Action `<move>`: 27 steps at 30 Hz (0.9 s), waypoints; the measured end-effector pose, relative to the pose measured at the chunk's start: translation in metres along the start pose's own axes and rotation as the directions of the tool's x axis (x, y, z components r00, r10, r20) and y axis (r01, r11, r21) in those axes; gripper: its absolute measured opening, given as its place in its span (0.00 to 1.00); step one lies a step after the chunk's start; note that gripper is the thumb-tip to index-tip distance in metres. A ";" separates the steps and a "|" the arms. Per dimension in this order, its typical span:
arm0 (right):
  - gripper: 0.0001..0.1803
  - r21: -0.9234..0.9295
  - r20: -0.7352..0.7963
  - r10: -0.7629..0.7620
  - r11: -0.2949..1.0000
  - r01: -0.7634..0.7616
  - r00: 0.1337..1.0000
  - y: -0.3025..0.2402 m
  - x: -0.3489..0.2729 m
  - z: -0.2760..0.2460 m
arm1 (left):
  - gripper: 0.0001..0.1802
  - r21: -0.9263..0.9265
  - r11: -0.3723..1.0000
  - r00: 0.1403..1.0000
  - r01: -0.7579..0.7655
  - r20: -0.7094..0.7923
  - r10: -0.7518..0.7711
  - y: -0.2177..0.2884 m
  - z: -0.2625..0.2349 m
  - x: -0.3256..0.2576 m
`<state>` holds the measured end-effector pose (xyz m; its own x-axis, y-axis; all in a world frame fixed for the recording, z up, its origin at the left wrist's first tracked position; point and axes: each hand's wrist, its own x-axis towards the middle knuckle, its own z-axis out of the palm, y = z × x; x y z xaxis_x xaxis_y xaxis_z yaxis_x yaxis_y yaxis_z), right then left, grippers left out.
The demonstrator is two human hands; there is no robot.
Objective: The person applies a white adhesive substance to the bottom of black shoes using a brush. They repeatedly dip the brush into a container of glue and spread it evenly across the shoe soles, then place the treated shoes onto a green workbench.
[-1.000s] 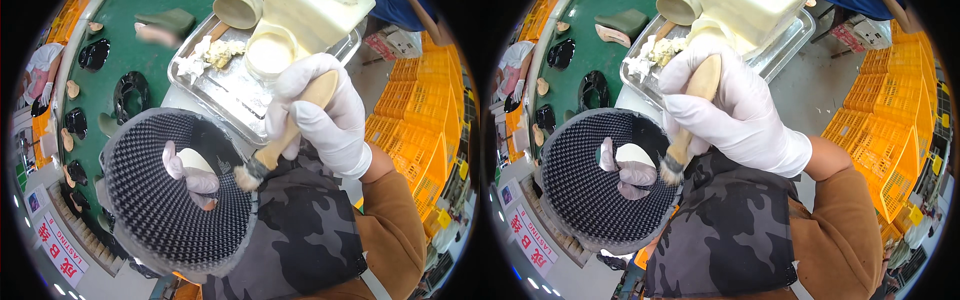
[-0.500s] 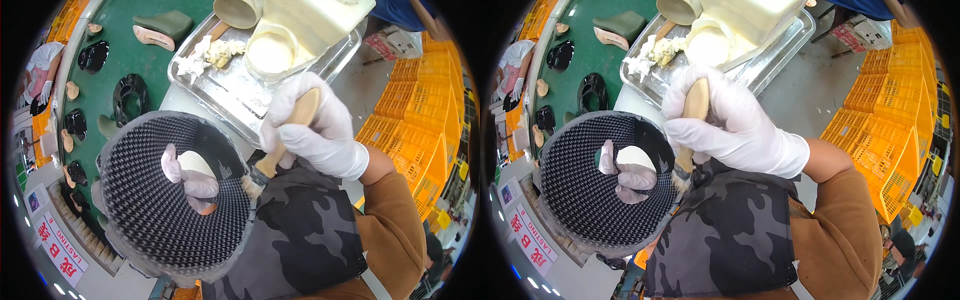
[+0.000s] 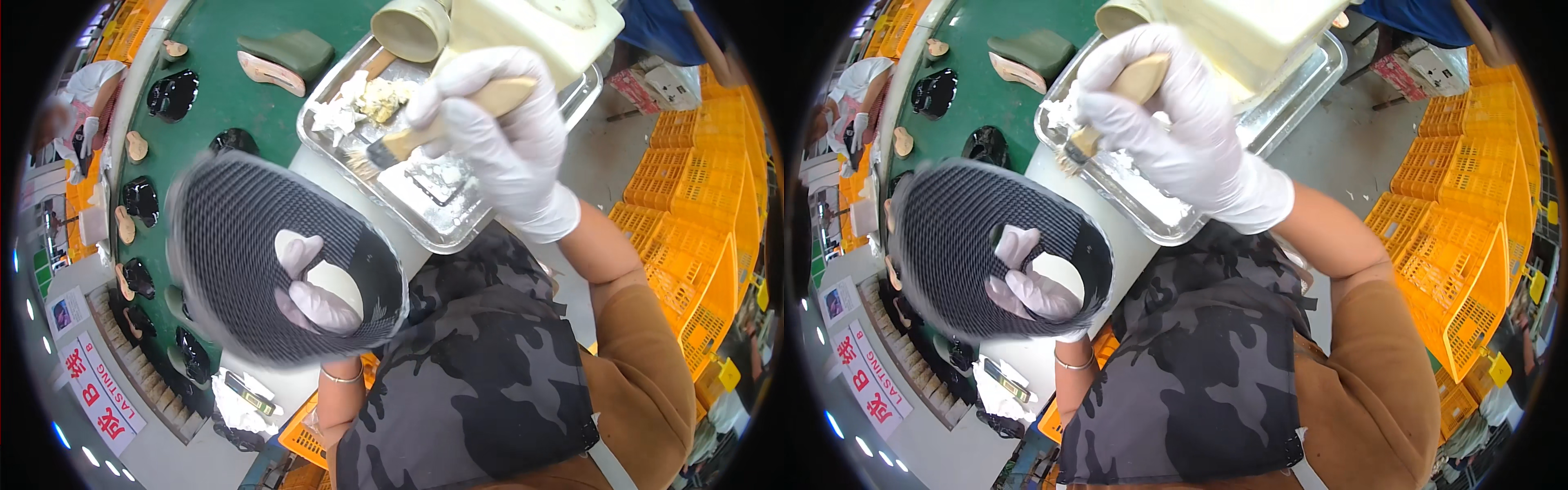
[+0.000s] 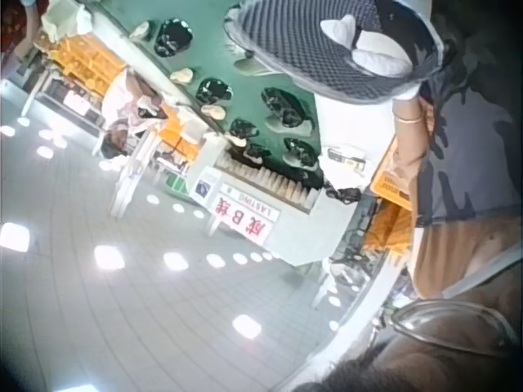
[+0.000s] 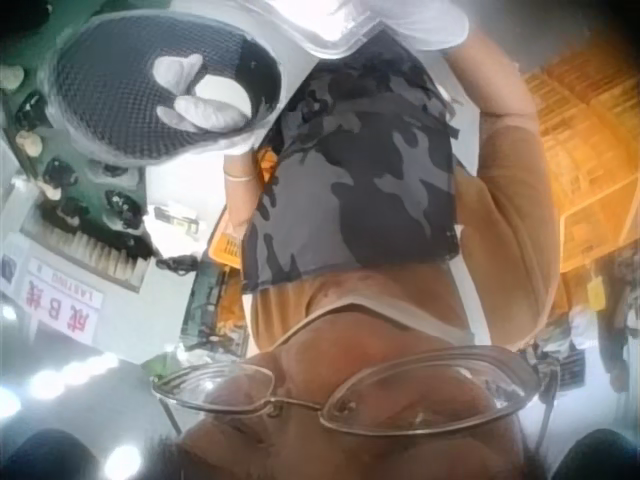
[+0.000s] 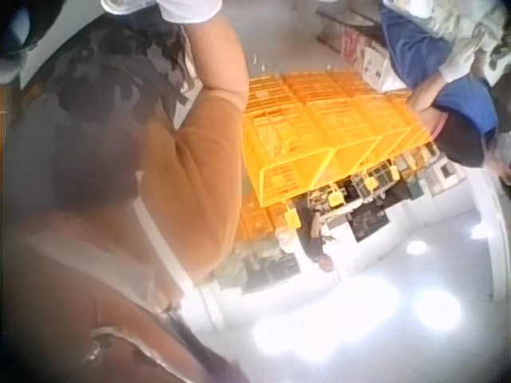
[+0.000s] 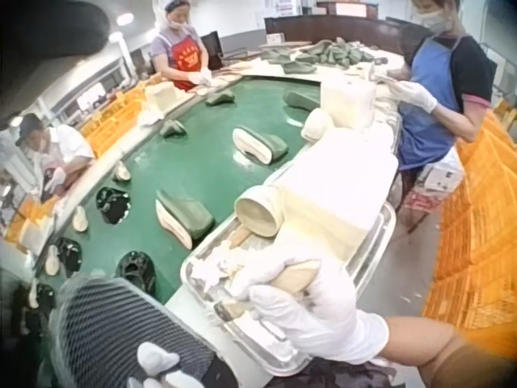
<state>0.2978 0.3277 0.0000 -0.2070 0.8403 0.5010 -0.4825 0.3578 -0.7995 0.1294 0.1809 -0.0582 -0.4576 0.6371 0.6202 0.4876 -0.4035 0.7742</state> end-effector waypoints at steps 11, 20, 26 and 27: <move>0.05 -0.398 0.207 0.371 0.877 -0.269 0.905 -0.029 0.102 -0.075 | 0.33 0.101 0.773 0.717 0.626 0.315 -0.622 0.015 0.010 0.136; 0.06 -0.232 0.271 0.496 0.865 -0.444 0.825 -0.029 0.105 -0.078 | 0.31 0.211 0.885 0.751 0.416 0.469 -0.465 -0.046 0.063 0.205; 0.07 -0.211 0.244 0.584 0.811 -0.546 0.774 -0.039 0.107 -0.074 | 0.23 0.303 0.886 0.790 0.350 0.413 -0.453 -0.117 0.107 0.253; 0.07 -0.210 0.241 0.591 0.806 -0.554 0.769 -0.040 0.107 -0.074 | 0.23 0.291 0.878 0.780 0.381 0.408 -0.474 -0.131 0.114 0.258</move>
<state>0.3584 0.4333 0.0611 -0.6501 0.7598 -0.0075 -0.0952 -0.0912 -0.9913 0.0319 0.4729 -0.0140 -0.2849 0.9563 0.0654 0.4696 0.0797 0.8793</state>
